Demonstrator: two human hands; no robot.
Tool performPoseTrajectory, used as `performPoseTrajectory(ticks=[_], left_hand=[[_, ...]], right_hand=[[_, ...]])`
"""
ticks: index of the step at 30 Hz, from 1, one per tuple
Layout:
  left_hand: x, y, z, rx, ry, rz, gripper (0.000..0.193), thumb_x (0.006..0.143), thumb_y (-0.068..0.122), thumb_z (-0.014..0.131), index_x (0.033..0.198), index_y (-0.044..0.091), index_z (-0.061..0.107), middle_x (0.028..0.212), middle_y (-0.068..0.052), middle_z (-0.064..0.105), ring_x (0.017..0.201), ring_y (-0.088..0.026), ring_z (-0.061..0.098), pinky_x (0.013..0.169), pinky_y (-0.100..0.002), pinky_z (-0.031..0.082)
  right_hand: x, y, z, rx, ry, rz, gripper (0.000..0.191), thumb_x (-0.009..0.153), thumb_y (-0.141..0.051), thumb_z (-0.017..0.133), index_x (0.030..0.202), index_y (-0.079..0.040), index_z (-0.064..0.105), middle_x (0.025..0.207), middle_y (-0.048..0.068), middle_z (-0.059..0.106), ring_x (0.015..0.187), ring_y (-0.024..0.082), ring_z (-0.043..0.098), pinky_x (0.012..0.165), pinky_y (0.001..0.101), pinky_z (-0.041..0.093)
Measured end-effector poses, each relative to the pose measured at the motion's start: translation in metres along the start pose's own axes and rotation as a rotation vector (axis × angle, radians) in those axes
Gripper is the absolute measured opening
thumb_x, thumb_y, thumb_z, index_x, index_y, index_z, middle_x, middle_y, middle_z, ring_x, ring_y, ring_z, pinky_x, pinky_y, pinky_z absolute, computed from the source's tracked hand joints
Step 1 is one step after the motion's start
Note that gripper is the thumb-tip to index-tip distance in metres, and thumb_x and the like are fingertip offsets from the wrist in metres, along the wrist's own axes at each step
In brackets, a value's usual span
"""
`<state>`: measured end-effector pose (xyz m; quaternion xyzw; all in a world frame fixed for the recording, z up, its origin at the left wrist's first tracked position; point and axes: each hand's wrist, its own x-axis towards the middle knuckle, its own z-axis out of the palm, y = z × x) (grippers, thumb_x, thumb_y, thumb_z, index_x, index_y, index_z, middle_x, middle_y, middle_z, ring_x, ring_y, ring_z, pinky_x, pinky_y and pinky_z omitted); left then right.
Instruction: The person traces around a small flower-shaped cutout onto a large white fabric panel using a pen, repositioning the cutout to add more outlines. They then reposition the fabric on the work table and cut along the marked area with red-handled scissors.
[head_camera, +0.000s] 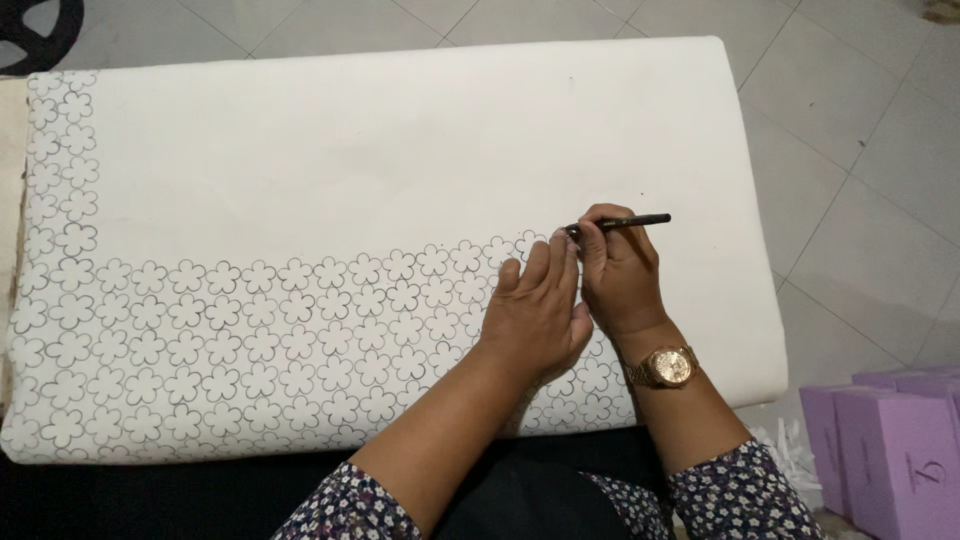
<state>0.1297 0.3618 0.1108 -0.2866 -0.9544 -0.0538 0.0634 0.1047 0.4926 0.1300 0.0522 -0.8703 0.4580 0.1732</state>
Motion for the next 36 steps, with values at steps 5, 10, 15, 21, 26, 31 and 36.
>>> performPoseTrajectory(ticks=[5, 10, 15, 21, 26, 31, 36], left_hand=[[0.000, 0.001, -0.002, -0.013, 0.062, -0.002, 0.074, 0.092, 0.041, 0.039, 0.149, -0.006, 0.042, 0.157, -0.017, 0.039, 0.139, -0.023, 0.031, 0.111, -0.043, 0.020], [0.001, -0.001, 0.001, -0.060, 0.082, -0.001, 0.074, 0.088, 0.040, 0.044, 0.145, -0.007, 0.047, 0.153, -0.018, 0.043, 0.136, -0.024, 0.033, 0.107, -0.042, 0.023], [0.000, -0.001, -0.008, -0.075, 0.180, -0.008, 0.071, 0.088, 0.040, 0.050, 0.142, -0.006, 0.052, 0.150, -0.017, 0.047, 0.138, -0.024, 0.034, 0.111, -0.043, 0.026], [0.008, -0.006, -0.031, -0.256, 0.023, -0.026, 0.069, 0.084, 0.040, 0.056, 0.138, -0.004, 0.055, 0.141, -0.014, 0.055, 0.132, -0.025, 0.044, 0.111, -0.045, 0.029], [0.016, -0.018, -0.037, -0.308, -0.024, -0.034, 0.069, 0.082, 0.039, 0.057, 0.137, -0.002, 0.055, 0.142, -0.013, 0.055, 0.127, -0.023, 0.047, 0.108, -0.048, 0.028], [0.010, -0.027, -0.036, -0.352, 0.018, -0.035, 0.068, 0.081, 0.038, 0.060, 0.136, -0.002, 0.056, 0.142, -0.014, 0.056, 0.126, -0.023, 0.048, 0.107, -0.046, 0.028], [0.003, -0.040, -0.037, -0.313, 0.025, -0.023, 0.066, 0.083, 0.040, 0.061, 0.133, -0.003, 0.057, 0.135, -0.012, 0.060, 0.121, -0.022, 0.050, 0.104, -0.044, 0.030]], right_hand=[[0.000, -0.001, -0.003, -0.067, 0.015, -0.009, 0.018, 0.111, -0.016, 0.053, 0.108, 0.000, 0.061, 0.098, 0.007, 0.066, 0.079, 0.015, 0.069, 0.069, 0.0283, 0.059], [0.000, -0.002, -0.004, -0.075, 0.013, -0.037, 0.018, 0.111, -0.016, 0.053, 0.107, 0.000, 0.061, 0.097, 0.007, 0.066, 0.076, 0.016, 0.068, 0.066, 0.0290, 0.058], [0.001, -0.010, -0.010, -0.084, 0.002, 0.002, 0.019, 0.110, -0.016, 0.054, 0.105, 0.000, 0.063, 0.093, 0.009, 0.066, 0.075, 0.017, 0.069, 0.066, 0.0305, 0.057], [0.002, -0.014, -0.014, -0.046, 0.008, 0.105, 0.021, 0.111, -0.018, 0.053, 0.106, 0.000, 0.063, 0.096, 0.007, 0.070, 0.083, 0.015, 0.071, 0.074, 0.0290, 0.059], [0.002, -0.003, -0.005, 0.104, 0.048, 0.106, 0.021, 0.111, -0.019, 0.050, 0.109, 0.000, 0.059, 0.102, 0.008, 0.069, 0.088, 0.015, 0.072, 0.081, 0.0285, 0.062], [0.002, -0.001, 0.003, 0.066, 0.042, 0.074, 0.023, 0.112, -0.018, 0.050, 0.106, 0.001, 0.061, 0.102, 0.009, 0.068, 0.091, 0.016, 0.073, 0.080, 0.0281, 0.061], [0.001, -0.013, 0.018, 0.020, 0.026, 0.125, 0.020, 0.109, -0.018, 0.053, 0.107, 0.000, 0.061, 0.097, 0.006, 0.070, 0.084, 0.014, 0.072, 0.074, 0.0274, 0.060]])
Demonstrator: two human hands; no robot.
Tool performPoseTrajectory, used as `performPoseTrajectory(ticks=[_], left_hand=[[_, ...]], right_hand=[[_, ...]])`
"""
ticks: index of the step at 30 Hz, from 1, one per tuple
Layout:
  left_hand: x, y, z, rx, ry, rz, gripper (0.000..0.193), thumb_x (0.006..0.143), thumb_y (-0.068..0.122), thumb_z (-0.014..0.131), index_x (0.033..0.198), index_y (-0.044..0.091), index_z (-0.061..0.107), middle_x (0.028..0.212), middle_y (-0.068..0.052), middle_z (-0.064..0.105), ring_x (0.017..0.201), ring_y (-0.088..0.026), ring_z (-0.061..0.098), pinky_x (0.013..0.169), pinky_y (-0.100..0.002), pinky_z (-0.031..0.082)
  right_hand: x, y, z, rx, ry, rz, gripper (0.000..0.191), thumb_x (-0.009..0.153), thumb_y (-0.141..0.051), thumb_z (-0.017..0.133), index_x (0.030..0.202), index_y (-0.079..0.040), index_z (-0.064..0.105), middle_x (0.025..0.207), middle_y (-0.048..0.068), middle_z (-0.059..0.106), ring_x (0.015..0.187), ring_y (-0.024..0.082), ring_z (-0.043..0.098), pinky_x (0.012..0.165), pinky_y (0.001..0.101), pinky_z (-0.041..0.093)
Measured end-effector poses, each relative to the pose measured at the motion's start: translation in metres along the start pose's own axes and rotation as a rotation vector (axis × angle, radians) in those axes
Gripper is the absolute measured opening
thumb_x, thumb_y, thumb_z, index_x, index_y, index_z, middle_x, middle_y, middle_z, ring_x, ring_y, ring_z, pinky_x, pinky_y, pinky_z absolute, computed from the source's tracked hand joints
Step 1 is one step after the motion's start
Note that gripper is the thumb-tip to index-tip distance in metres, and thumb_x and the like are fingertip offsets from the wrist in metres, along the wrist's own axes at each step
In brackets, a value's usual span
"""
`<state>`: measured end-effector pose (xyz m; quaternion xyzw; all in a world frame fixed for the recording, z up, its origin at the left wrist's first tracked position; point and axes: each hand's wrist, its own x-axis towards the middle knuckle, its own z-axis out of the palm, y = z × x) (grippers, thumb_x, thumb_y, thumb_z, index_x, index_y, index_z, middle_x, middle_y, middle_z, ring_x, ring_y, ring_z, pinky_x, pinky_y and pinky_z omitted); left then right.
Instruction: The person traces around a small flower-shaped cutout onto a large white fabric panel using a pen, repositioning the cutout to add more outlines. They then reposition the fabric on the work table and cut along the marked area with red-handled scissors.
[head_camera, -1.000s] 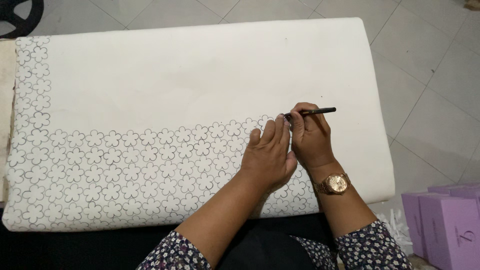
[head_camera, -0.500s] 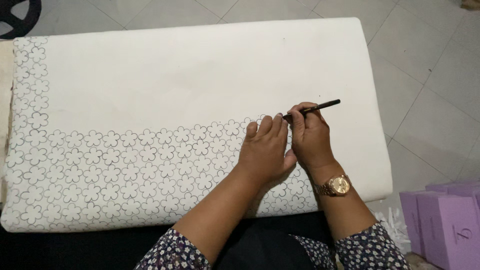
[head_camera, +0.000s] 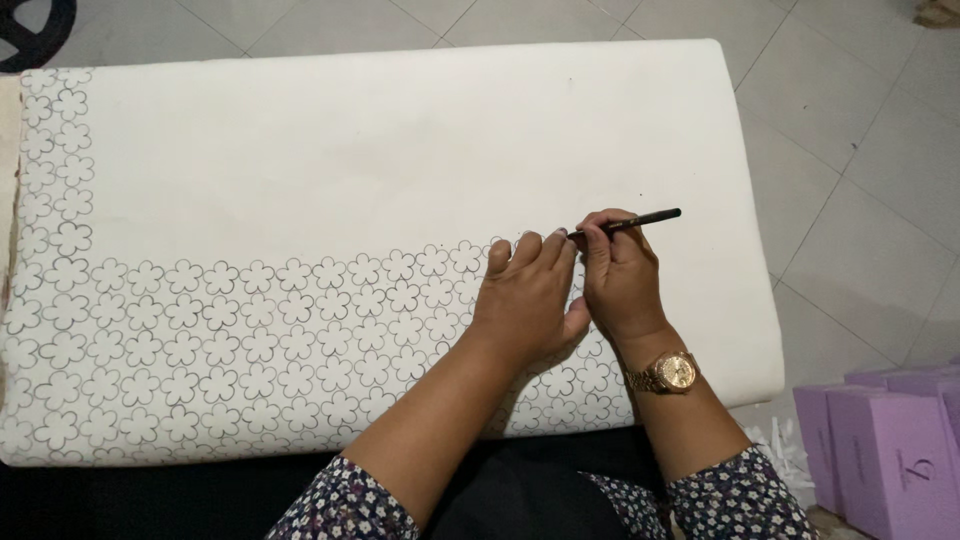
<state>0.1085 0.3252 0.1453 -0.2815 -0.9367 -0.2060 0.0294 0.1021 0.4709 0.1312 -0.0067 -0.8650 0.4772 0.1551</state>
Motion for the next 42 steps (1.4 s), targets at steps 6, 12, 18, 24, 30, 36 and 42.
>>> performPoseTrajectory(ticks=[6, 12, 18, 24, 30, 36, 42], left_hand=[[-0.002, -0.010, 0.000, 0.010, 0.039, 0.018, 0.065, 0.079, 0.040, 0.062, 0.129, -0.002, 0.062, 0.121, -0.008, 0.064, 0.113, -0.020, 0.052, 0.101, -0.042, 0.032], [0.003, -0.011, -0.001, 0.024, 0.063, 0.026, 0.061, 0.077, 0.041, 0.063, 0.123, 0.001, 0.064, 0.113, -0.006, 0.063, 0.111, -0.019, 0.052, 0.101, -0.042, 0.032], [0.008, -0.008, -0.009, 0.054, -0.169, -0.020, 0.049, 0.082, 0.038, 0.060, 0.117, 0.003, 0.063, 0.106, -0.007, 0.061, 0.109, -0.019, 0.051, 0.100, -0.041, 0.031], [0.010, -0.011, 0.000, -0.013, 0.074, 0.012, 0.026, 0.083, 0.024, 0.062, 0.102, 0.008, 0.070, 0.102, -0.001, 0.065, 0.108, -0.018, 0.055, 0.102, -0.041, 0.033], [0.029, -0.023, 0.013, -0.017, 0.151, 0.009, 0.013, 0.090, 0.017, 0.063, 0.086, 0.012, 0.074, 0.092, 0.000, 0.068, 0.103, -0.019, 0.057, 0.099, -0.042, 0.034], [0.039, -0.033, 0.016, -0.085, 0.187, -0.003, 0.014, 0.087, 0.013, 0.065, 0.078, 0.012, 0.075, 0.087, 0.000, 0.069, 0.100, -0.019, 0.058, 0.099, -0.041, 0.035], [0.040, -0.033, 0.014, -0.113, 0.208, -0.014, 0.012, 0.086, 0.014, 0.066, 0.079, 0.011, 0.076, 0.089, 0.001, 0.070, 0.099, -0.019, 0.059, 0.096, -0.041, 0.036]], right_hand=[[-0.001, -0.003, 0.009, -0.056, 0.005, -0.075, 0.019, 0.110, -0.015, 0.053, 0.106, 0.000, 0.063, 0.099, 0.007, 0.068, 0.081, 0.015, 0.070, 0.072, 0.0281, 0.059], [-0.001, 0.001, 0.012, -0.046, 0.025, -0.004, 0.020, 0.111, -0.017, 0.054, 0.106, 0.001, 0.063, 0.093, 0.008, 0.068, 0.080, 0.016, 0.069, 0.072, 0.0294, 0.058], [-0.001, 0.002, 0.012, -0.039, 0.042, -0.051, 0.021, 0.110, -0.015, 0.053, 0.104, 0.002, 0.063, 0.101, 0.008, 0.069, 0.088, 0.017, 0.073, 0.079, 0.0291, 0.062], [-0.002, 0.005, 0.011, -0.062, 0.091, -0.116, 0.022, 0.111, -0.014, 0.052, 0.100, 0.003, 0.061, 0.107, 0.011, 0.065, 0.087, 0.018, 0.072, 0.077, 0.0296, 0.062], [0.000, 0.009, 0.010, -0.142, 0.083, -0.153, 0.019, 0.111, -0.012, 0.053, 0.101, 0.002, 0.060, 0.098, 0.010, 0.066, 0.082, 0.020, 0.069, 0.073, 0.0314, 0.057], [0.004, 0.013, 0.014, -0.161, 0.052, -0.124, 0.018, 0.110, -0.011, 0.053, 0.100, 0.001, 0.061, 0.090, 0.009, 0.065, 0.074, 0.019, 0.066, 0.068, 0.0320, 0.055], [0.004, 0.007, 0.011, -0.154, 0.016, -0.113, 0.017, 0.110, -0.014, 0.054, 0.104, -0.001, 0.062, 0.090, 0.007, 0.069, 0.075, 0.018, 0.069, 0.068, 0.0313, 0.057]])
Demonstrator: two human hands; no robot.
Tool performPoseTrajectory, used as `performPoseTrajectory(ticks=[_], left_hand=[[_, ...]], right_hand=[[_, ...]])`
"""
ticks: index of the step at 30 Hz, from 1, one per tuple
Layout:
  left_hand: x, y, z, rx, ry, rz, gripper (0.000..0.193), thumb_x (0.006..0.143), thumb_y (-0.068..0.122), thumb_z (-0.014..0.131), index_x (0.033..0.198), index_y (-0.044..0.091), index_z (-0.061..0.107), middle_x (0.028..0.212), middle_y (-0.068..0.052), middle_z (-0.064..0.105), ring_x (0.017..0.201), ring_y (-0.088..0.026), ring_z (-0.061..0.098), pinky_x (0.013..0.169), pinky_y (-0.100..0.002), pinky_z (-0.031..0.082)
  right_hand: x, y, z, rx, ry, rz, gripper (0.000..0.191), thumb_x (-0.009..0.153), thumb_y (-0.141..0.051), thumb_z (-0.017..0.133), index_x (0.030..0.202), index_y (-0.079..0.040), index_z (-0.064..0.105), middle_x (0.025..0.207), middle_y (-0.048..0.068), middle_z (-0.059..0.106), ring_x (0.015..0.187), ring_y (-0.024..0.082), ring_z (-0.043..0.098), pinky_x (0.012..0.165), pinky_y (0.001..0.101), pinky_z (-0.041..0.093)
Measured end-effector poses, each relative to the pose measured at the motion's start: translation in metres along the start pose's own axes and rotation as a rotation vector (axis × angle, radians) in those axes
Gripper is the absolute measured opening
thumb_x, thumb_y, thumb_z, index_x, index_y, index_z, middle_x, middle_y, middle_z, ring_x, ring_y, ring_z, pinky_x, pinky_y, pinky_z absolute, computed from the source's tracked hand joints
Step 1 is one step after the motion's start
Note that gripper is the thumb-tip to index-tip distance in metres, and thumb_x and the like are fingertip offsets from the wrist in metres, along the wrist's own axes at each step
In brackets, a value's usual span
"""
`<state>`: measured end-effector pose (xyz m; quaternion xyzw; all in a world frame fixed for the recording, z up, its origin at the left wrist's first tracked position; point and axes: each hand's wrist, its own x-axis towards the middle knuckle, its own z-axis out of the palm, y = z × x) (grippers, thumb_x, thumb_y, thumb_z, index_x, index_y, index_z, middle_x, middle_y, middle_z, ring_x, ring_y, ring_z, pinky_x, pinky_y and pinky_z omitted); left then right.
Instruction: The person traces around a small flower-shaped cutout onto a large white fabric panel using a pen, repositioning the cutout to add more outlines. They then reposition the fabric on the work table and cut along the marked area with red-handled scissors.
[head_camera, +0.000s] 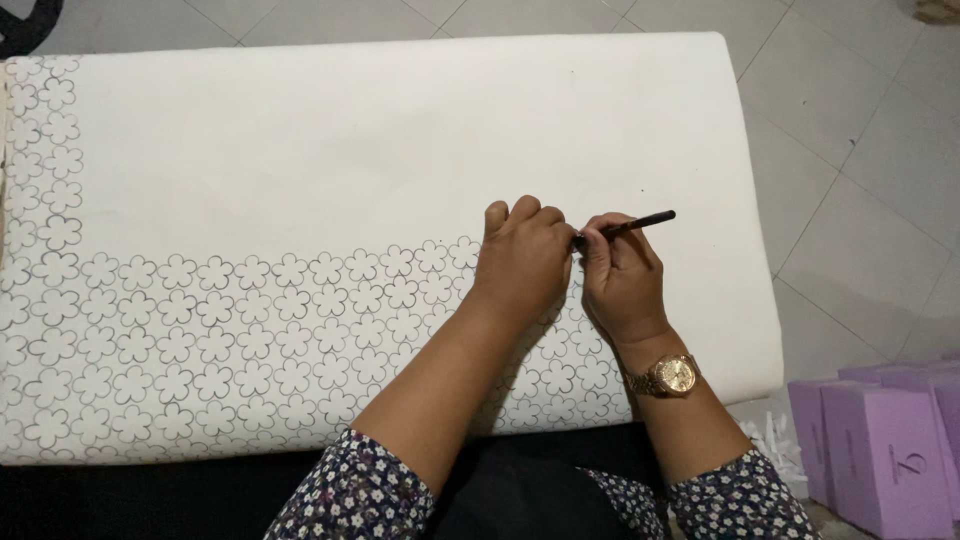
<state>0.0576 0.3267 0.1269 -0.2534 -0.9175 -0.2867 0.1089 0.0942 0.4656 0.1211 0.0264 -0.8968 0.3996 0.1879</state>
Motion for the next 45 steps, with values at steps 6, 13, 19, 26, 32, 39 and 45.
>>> performPoseTrajectory(ticks=[6, 13, 19, 26, 32, 39, 45], left_hand=[[-0.013, -0.005, -0.008, -0.053, 0.025, -0.012, 0.014, 0.085, 0.011, 0.065, 0.082, 0.012, 0.079, 0.089, 0.002, 0.071, 0.099, -0.018, 0.059, 0.096, -0.040, 0.036], [-0.020, -0.007, -0.018, -0.051, 0.012, -0.035, 0.011, 0.083, 0.014, 0.068, 0.082, 0.013, 0.080, 0.088, 0.002, 0.071, 0.098, -0.018, 0.059, 0.096, -0.042, 0.036], [-0.026, -0.012, -0.030, -0.038, 0.010, -0.054, 0.009, 0.083, 0.019, 0.073, 0.082, 0.013, 0.080, 0.088, 0.003, 0.071, 0.099, -0.019, 0.058, 0.097, -0.043, 0.035], [-0.020, -0.014, -0.026, -0.051, -0.004, -0.064, 0.009, 0.082, 0.019, 0.073, 0.084, 0.014, 0.080, 0.091, 0.003, 0.072, 0.100, -0.018, 0.059, 0.097, -0.042, 0.035], [-0.022, -0.014, -0.025, -0.070, 0.026, -0.058, 0.009, 0.083, 0.018, 0.073, 0.085, 0.014, 0.080, 0.093, 0.003, 0.073, 0.100, -0.018, 0.059, 0.096, -0.042, 0.034], [-0.024, -0.014, -0.025, -0.093, 0.035, -0.063, 0.012, 0.086, 0.019, 0.070, 0.089, 0.014, 0.080, 0.097, 0.003, 0.074, 0.101, -0.017, 0.059, 0.097, -0.041, 0.034], [-0.029, -0.015, -0.034, -0.164, 0.018, -0.065, 0.015, 0.089, 0.015, 0.066, 0.094, 0.015, 0.080, 0.101, 0.002, 0.073, 0.104, -0.017, 0.059, 0.098, -0.039, 0.034]], right_hand=[[-0.016, -0.011, 0.006, 0.032, 0.027, 0.072, 0.020, 0.111, -0.015, 0.053, 0.104, 0.001, 0.064, 0.102, 0.010, 0.069, 0.088, 0.018, 0.070, 0.078, 0.0305, 0.057], [-0.026, -0.016, 0.016, 0.032, 0.071, 0.007, 0.021, 0.111, -0.015, 0.053, 0.103, 0.002, 0.063, 0.105, 0.011, 0.067, 0.089, 0.019, 0.070, 0.079, 0.0307, 0.058], [-0.032, -0.028, 0.024, -0.001, 0.088, 0.014, 0.019, 0.111, -0.013, 0.052, 0.105, 0.003, 0.061, 0.101, 0.011, 0.066, 0.085, 0.020, 0.069, 0.076, 0.0314, 0.057], [-0.029, -0.026, 0.022, -0.057, 0.070, 0.012, 0.018, 0.110, -0.011, 0.052, 0.104, 0.003, 0.061, 0.097, 0.011, 0.065, 0.078, 0.019, 0.066, 0.071, 0.0321, 0.055], [-0.029, -0.025, 0.020, -0.076, 0.036, -0.002, 0.019, 0.111, -0.011, 0.051, 0.102, 0.001, 0.062, 0.089, 0.008, 0.065, 0.073, 0.017, 0.065, 0.067, 0.0314, 0.054], [-0.029, -0.023, 0.020, 0.029, -0.005, -0.014, 0.015, 0.110, -0.011, 0.052, 0.106, 0.001, 0.060, 0.088, 0.006, 0.064, 0.068, 0.013, 0.062, 0.060, 0.0273, 0.052], [-0.033, -0.026, 0.023, 0.007, 0.035, -0.095, 0.015, 0.111, -0.011, 0.053, 0.105, 0.000, 0.060, 0.092, 0.007, 0.066, 0.074, 0.014, 0.067, 0.066, 0.0282, 0.055]])
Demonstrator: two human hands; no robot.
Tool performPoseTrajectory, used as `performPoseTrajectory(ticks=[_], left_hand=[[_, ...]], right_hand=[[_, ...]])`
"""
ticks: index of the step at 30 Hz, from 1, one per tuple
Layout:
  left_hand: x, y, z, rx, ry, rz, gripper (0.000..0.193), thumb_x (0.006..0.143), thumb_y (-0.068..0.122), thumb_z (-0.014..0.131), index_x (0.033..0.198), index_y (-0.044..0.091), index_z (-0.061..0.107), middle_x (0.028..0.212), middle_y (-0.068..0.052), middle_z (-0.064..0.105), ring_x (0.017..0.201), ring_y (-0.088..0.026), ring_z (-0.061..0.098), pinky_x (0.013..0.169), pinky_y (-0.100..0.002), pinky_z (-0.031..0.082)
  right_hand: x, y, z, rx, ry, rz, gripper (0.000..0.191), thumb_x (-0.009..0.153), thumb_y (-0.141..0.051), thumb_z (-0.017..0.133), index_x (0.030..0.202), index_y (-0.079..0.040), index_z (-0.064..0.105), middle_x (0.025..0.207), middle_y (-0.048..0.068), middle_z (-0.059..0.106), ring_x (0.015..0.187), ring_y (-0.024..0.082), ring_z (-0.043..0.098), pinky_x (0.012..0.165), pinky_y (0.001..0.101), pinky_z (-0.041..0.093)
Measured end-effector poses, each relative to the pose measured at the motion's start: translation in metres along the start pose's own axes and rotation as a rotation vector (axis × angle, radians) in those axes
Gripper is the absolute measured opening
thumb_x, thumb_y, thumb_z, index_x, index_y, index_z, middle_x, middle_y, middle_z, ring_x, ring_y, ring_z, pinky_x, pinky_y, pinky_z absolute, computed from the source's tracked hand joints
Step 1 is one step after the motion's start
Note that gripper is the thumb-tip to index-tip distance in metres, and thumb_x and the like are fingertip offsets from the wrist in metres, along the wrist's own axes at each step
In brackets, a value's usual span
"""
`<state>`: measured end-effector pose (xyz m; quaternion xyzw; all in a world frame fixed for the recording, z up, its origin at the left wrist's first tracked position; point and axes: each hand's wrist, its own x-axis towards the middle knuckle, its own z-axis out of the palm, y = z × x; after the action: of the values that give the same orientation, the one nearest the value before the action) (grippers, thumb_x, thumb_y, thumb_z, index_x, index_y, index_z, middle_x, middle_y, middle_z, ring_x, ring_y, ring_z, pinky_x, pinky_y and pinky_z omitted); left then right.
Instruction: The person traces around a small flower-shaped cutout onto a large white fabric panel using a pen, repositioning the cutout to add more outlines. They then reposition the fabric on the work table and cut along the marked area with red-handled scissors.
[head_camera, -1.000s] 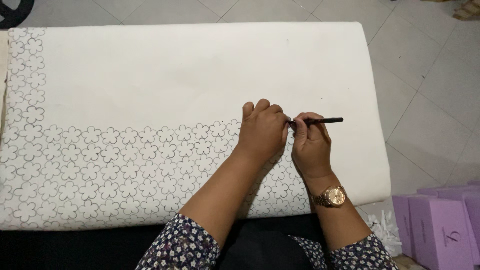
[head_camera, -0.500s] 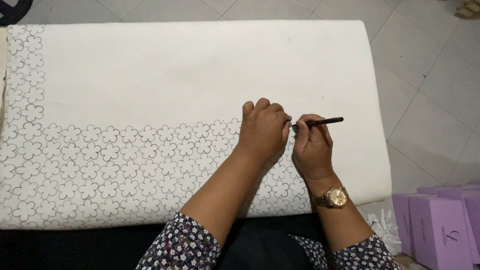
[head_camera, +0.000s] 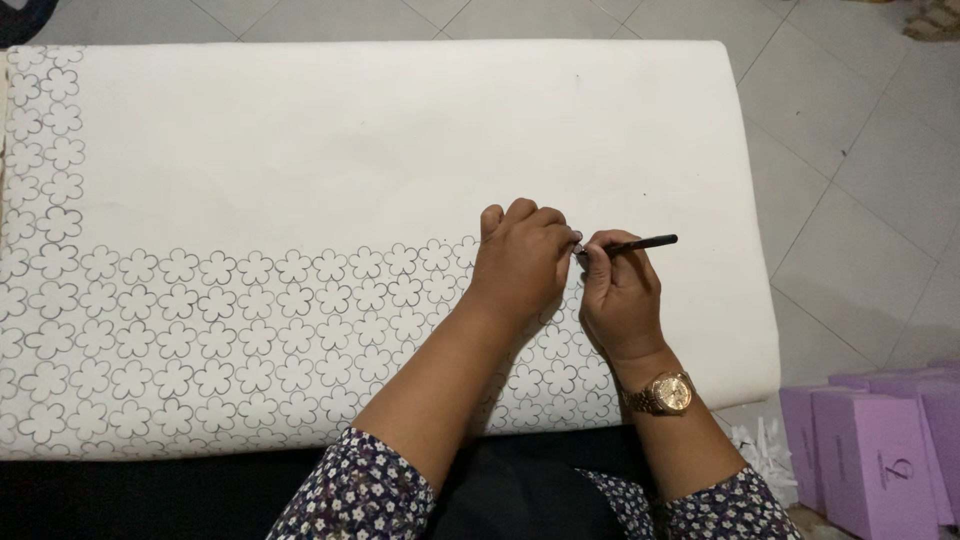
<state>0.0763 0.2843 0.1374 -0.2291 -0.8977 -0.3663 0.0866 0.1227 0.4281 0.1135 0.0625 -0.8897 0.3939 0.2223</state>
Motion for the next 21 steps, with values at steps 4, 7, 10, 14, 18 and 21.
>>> performPoseTrajectory(ticks=[4, 7, 10, 14, 18, 21], left_hand=[[-0.007, -0.004, -0.012, 0.004, -0.058, -0.002, 0.022, 0.088, 0.008, 0.062, 0.099, 0.015, 0.080, 0.104, 0.003, 0.073, 0.105, -0.016, 0.059, 0.098, -0.039, 0.034], [-0.009, -0.009, -0.016, 0.005, -0.058, 0.000, 0.022, 0.087, 0.008, 0.062, 0.099, 0.015, 0.080, 0.105, 0.003, 0.073, 0.106, -0.016, 0.058, 0.097, -0.039, 0.034], [-0.007, -0.015, -0.016, 0.009, -0.036, 0.014, 0.021, 0.086, 0.010, 0.064, 0.098, 0.015, 0.080, 0.105, 0.003, 0.073, 0.106, -0.016, 0.058, 0.096, -0.040, 0.033], [-0.008, -0.023, -0.014, 0.002, -0.049, 0.007, 0.019, 0.085, 0.011, 0.066, 0.097, 0.016, 0.080, 0.104, 0.004, 0.073, 0.106, -0.016, 0.058, 0.096, -0.040, 0.034], [-0.012, -0.022, -0.009, 0.003, -0.068, -0.008, 0.019, 0.086, 0.011, 0.066, 0.097, 0.016, 0.080, 0.104, 0.005, 0.074, 0.106, -0.015, 0.059, 0.096, -0.039, 0.034], [-0.012, -0.016, -0.006, 0.021, -0.028, 0.027, 0.016, 0.086, 0.014, 0.068, 0.095, 0.016, 0.080, 0.104, 0.003, 0.073, 0.105, -0.016, 0.059, 0.095, -0.040, 0.034]], right_hand=[[0.000, -0.004, 0.004, -0.062, -0.010, 0.042, 0.016, 0.111, -0.010, 0.053, 0.103, 0.001, 0.062, 0.088, 0.009, 0.065, 0.072, 0.018, 0.066, 0.066, 0.0307, 0.053], [0.000, -0.009, 0.009, -0.056, -0.005, 0.018, 0.016, 0.110, -0.010, 0.053, 0.102, 0.000, 0.062, 0.091, 0.009, 0.066, 0.073, 0.017, 0.066, 0.066, 0.0302, 0.054], [0.001, -0.012, 0.014, -0.017, -0.004, 0.026, 0.015, 0.110, -0.011, 0.054, 0.104, 0.000, 0.062, 0.092, 0.008, 0.067, 0.074, 0.015, 0.068, 0.066, 0.0284, 0.056], [0.000, -0.014, 0.019, 0.024, -0.005, 0.037, 0.014, 0.110, -0.012, 0.056, 0.107, 0.000, 0.062, 0.093, 0.007, 0.068, 0.075, 0.013, 0.068, 0.067, 0.0264, 0.057], [-0.002, -0.013, 0.018, 0.063, -0.004, 0.036, 0.015, 0.110, -0.013, 0.055, 0.108, 0.000, 0.061, 0.095, 0.007, 0.069, 0.075, 0.013, 0.068, 0.066, 0.0261, 0.057], [-0.005, -0.012, 0.012, 0.087, -0.009, 0.065, 0.014, 0.110, -0.012, 0.055, 0.108, 0.000, 0.060, 0.092, 0.006, 0.068, 0.074, 0.013, 0.067, 0.066, 0.0261, 0.057]])
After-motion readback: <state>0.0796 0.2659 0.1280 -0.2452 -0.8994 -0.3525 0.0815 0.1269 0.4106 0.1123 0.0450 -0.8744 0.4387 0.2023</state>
